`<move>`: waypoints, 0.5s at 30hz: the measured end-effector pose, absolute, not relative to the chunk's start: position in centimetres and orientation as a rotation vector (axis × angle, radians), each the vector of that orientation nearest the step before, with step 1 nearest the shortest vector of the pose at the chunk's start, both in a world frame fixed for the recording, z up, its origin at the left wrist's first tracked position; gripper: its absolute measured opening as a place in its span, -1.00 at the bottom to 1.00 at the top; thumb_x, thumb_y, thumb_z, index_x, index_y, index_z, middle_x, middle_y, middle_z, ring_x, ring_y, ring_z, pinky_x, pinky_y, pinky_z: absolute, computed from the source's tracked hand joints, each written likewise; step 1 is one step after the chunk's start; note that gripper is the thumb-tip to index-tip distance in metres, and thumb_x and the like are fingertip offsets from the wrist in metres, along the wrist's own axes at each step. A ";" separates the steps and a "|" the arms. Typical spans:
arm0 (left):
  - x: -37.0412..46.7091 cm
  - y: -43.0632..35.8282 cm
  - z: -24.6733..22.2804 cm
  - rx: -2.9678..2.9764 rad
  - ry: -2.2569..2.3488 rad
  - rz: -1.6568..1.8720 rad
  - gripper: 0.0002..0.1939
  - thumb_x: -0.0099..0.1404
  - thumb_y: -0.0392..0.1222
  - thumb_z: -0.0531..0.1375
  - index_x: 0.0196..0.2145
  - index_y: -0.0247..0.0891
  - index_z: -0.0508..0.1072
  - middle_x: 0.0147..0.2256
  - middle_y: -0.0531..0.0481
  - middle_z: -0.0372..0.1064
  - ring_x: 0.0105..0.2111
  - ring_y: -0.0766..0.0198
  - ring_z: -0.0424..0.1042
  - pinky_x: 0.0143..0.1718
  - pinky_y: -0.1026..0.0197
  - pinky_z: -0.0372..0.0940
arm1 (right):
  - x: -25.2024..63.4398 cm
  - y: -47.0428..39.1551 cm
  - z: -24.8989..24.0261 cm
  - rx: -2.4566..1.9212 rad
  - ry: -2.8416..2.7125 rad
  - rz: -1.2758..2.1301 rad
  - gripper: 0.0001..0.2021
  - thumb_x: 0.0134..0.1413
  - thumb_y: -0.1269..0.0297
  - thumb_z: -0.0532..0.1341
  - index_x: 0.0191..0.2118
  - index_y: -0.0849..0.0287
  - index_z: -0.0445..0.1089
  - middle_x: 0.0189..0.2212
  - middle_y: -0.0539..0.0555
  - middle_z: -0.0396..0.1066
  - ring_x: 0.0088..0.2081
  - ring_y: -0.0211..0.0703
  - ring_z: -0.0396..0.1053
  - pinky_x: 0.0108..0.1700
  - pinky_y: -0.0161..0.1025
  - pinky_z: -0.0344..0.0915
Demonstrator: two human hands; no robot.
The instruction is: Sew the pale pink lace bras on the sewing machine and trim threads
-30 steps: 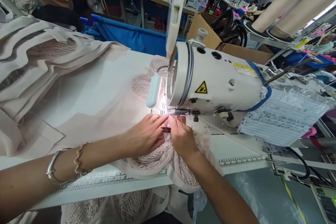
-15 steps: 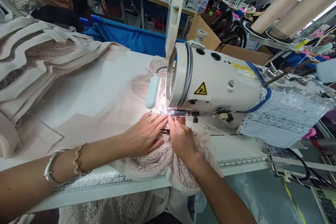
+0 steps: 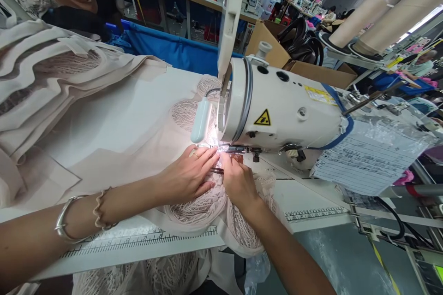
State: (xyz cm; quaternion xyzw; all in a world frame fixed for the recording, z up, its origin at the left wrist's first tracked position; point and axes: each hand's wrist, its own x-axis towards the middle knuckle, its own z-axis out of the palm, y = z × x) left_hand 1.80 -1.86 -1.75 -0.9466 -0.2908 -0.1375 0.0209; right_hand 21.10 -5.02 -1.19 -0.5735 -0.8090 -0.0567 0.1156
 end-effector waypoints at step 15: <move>1.0 -1.7 -1.5 -3.135 -0.610 -0.508 -0.64 0.27 -0.43 0.24 0.04 -0.31 0.47 0.12 -0.28 0.40 0.22 -0.13 0.29 0.22 -0.16 0.19 | 22.6 -5.3 -0.1 -1.541 -2.325 0.074 -0.62 0.26 0.49 0.07 0.09 0.12 0.47 -0.09 0.13 0.52 -0.15 -0.10 0.50 -0.16 -0.26 0.40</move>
